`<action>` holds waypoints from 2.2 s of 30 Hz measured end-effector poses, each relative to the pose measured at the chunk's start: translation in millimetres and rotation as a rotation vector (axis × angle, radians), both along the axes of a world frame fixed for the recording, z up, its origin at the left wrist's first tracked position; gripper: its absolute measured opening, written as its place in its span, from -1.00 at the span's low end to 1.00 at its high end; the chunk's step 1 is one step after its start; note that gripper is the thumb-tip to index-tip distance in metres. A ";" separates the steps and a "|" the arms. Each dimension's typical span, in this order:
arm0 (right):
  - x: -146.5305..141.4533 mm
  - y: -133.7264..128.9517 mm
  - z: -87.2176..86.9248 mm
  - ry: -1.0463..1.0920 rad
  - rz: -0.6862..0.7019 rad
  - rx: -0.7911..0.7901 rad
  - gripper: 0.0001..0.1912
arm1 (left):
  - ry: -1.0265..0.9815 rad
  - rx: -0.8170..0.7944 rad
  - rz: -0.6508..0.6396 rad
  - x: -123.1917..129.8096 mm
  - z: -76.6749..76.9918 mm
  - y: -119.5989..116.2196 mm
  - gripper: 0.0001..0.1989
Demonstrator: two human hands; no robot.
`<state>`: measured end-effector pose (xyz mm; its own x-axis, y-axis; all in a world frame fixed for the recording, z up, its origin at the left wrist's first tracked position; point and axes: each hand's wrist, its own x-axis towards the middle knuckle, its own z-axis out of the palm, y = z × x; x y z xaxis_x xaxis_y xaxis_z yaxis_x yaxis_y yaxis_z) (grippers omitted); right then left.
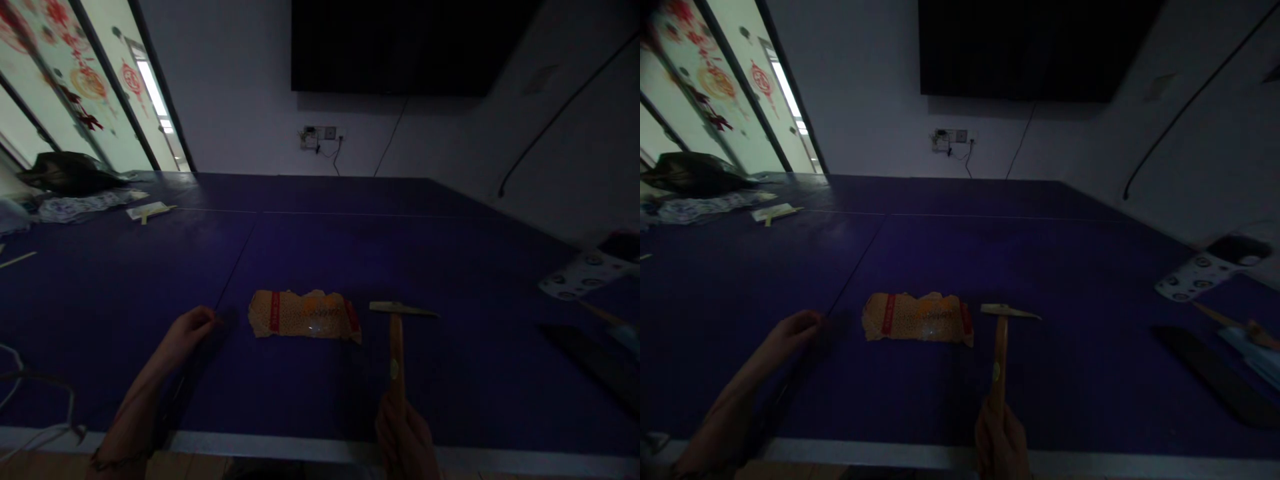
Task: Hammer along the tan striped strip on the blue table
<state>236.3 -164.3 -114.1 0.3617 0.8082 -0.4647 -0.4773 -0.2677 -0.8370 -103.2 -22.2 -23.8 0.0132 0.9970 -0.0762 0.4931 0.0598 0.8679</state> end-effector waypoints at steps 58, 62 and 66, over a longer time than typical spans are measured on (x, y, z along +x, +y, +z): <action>-0.2 7.4 6.8 0.008 -0.066 -0.059 -0.51 | 0.038 0.493 -0.268 150.4 -73.0 32.4 -0.87; 0.8 6.3 6.4 0.004 -0.040 -0.041 -0.54 | 0.065 0.514 -0.281 151.4 -73.5 32.6 -0.84; -1.8 7.8 10.5 -0.015 -0.062 -0.007 -0.54 | 0.080 0.524 -0.293 151.5 -73.8 32.8 -0.85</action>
<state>234.5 -156.5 -103.6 0.4181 0.7808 -0.4643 -0.4801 -0.2440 -0.8426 48.2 10.6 -97.6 0.3077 0.8578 0.4116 0.4889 -0.5137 0.7050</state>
